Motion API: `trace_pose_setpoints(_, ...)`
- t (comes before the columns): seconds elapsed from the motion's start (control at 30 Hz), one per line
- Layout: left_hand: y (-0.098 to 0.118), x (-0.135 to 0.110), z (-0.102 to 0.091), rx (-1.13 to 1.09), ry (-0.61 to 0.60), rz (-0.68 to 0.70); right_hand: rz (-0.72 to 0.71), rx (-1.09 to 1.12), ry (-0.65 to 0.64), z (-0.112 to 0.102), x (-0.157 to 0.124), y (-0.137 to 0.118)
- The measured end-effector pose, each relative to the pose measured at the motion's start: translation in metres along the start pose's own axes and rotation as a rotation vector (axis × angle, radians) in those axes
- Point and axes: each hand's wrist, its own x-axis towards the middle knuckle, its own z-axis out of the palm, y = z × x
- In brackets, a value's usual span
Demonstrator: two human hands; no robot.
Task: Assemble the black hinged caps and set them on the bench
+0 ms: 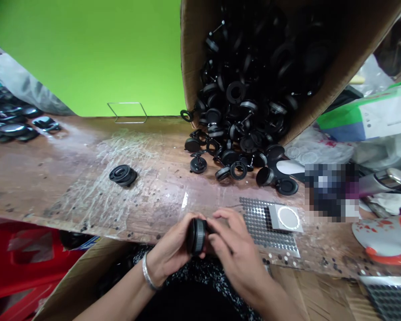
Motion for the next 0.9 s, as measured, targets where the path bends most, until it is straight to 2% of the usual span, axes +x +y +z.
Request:
trace_pose_setpoints(0.07, 0.004, 0.0, -0.001, -0.018, -0.026, 0.027, 0.159, 0.062, 0.061, -0.015, -0.004, 0.013)
trace_pose_setpoints(0.13, 0.01, 0.002, -0.003, -0.038, 0.0, 0.084, 0.219, -0.003, 0.093, -0.024, -0.013, 0.028)
trace_pose_setpoints(0.27, 0.016, 0.005, -0.006, 0.012, 0.097, 0.204, 0.133, -0.157, -0.065, -0.016, -0.037, 0.046)
trace_pose_setpoints(0.4, 0.011, 0.007, -0.005, 0.091, 0.136, 0.24, 0.077, -0.255, -0.029, 0.0, -0.048, 0.047)
trace_pose_setpoints(0.53, 0.007, 0.008, -0.003, 0.129, 0.196, 0.241, 0.066, -0.314, -0.005, 0.006, -0.041, 0.047)
trace_pose_setpoints(0.77, 0.006, 0.008, -0.002, 0.128, 0.222, 0.277, 0.067, -0.475, -0.132, 0.008, -0.026, 0.043)
trace_pose_setpoints(0.9, 0.005, 0.007, -0.003, 0.117, 0.286, 0.331, 0.029, -0.545, -0.074, 0.01, -0.027, 0.037)
